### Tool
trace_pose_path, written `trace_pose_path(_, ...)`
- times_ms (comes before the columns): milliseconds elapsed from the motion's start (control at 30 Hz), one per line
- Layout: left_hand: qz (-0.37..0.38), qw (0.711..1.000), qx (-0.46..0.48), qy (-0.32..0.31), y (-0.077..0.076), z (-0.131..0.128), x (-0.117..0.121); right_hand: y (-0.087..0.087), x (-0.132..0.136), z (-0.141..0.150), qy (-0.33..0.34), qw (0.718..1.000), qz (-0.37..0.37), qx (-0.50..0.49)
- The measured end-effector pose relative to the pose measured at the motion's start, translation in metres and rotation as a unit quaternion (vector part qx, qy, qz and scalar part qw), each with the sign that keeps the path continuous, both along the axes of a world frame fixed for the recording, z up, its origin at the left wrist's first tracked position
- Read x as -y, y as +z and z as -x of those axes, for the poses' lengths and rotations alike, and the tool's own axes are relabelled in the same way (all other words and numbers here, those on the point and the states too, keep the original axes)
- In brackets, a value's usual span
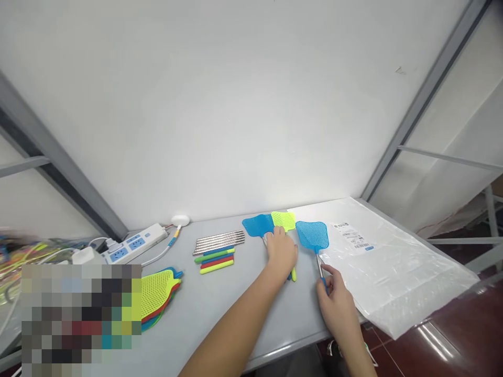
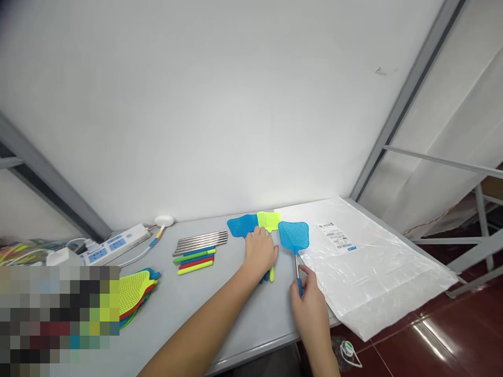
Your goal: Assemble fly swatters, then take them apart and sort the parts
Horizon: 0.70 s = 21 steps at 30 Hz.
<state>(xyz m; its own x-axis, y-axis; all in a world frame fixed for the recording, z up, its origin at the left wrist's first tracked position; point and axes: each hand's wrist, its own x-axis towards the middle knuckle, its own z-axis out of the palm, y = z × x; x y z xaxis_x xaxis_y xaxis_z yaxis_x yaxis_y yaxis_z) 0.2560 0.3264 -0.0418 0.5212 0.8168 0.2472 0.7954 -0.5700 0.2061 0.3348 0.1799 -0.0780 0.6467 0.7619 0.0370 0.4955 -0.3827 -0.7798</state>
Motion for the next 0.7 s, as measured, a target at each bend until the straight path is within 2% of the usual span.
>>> trace_pose_path(100, 0.009, 1.0, -0.018, 0.002, -0.004, -0.005, -0.007, -0.001, -0.009, -0.007, -0.002, 1.0, 0.021, -0.004)
trace_pose_path(200, 0.012, 1.0, -0.01, 0.01, 0.0, -0.001, -0.013, 0.0, -0.02, -0.016, -0.002, 0.999, 0.039, -0.001)
trace_pose_path(433, -0.01, 0.997, 0.059, 0.046, 0.023, 0.046, -0.022, 0.011, -0.067, -0.019, 0.064, 0.994, 0.079, 0.051)
trace_pose_path(567, -0.012, 0.994, 0.09, 0.062, 0.018, 0.063, -0.018, 0.016, -0.095, -0.009, 0.09, 0.992, 0.065, 0.062)
trace_pose_path(700, -0.005, 0.992, 0.108, 0.062, 0.008, 0.06, -0.012, 0.017, -0.106, -0.005, 0.097, 0.99, 0.067, 0.078)
